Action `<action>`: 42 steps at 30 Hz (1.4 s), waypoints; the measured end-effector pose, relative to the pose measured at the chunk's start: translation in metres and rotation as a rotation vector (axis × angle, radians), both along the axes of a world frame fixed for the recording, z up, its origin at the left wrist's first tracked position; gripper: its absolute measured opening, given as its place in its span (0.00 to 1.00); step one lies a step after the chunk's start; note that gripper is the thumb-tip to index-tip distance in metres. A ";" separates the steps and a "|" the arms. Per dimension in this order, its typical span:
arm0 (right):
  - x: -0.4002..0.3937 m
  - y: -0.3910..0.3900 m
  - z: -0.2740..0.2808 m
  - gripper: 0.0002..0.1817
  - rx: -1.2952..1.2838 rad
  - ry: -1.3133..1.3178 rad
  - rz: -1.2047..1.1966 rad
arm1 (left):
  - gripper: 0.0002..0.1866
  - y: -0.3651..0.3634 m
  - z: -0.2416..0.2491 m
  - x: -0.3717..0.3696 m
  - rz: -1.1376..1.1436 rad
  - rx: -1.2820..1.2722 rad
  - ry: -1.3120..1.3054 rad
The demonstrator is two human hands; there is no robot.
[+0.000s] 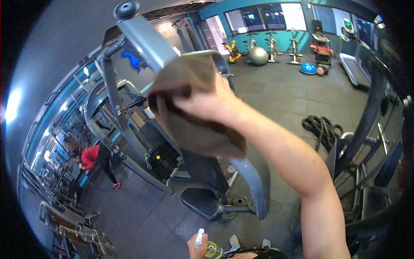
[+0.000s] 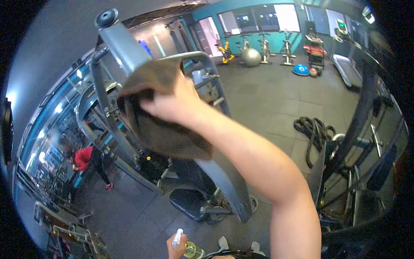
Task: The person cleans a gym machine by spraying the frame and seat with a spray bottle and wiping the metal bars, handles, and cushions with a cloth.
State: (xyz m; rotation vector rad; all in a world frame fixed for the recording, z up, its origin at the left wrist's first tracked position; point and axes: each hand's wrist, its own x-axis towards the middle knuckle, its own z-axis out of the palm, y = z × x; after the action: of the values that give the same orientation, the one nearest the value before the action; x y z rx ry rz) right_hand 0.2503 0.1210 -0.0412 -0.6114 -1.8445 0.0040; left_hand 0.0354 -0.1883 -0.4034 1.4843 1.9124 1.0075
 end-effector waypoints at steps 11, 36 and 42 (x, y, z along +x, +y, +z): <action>0.263 -0.010 -0.175 0.32 -1.101 -0.919 -0.417 | 0.13 -0.003 -0.005 0.024 -0.282 0.213 0.422; -0.061 0.015 0.080 0.37 0.237 -0.209 -0.486 | 0.14 0.043 0.047 -0.049 0.172 -0.105 -0.316; -0.098 0.077 0.186 0.41 0.109 -0.132 -0.425 | 0.14 0.061 0.056 -0.051 0.336 0.078 -0.290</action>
State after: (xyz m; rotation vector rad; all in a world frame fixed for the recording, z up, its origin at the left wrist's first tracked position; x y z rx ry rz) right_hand 0.1523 0.1985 0.1450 -0.9324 -1.7940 -0.4250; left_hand -0.0152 -0.1268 -0.3478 1.0045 1.9600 1.3776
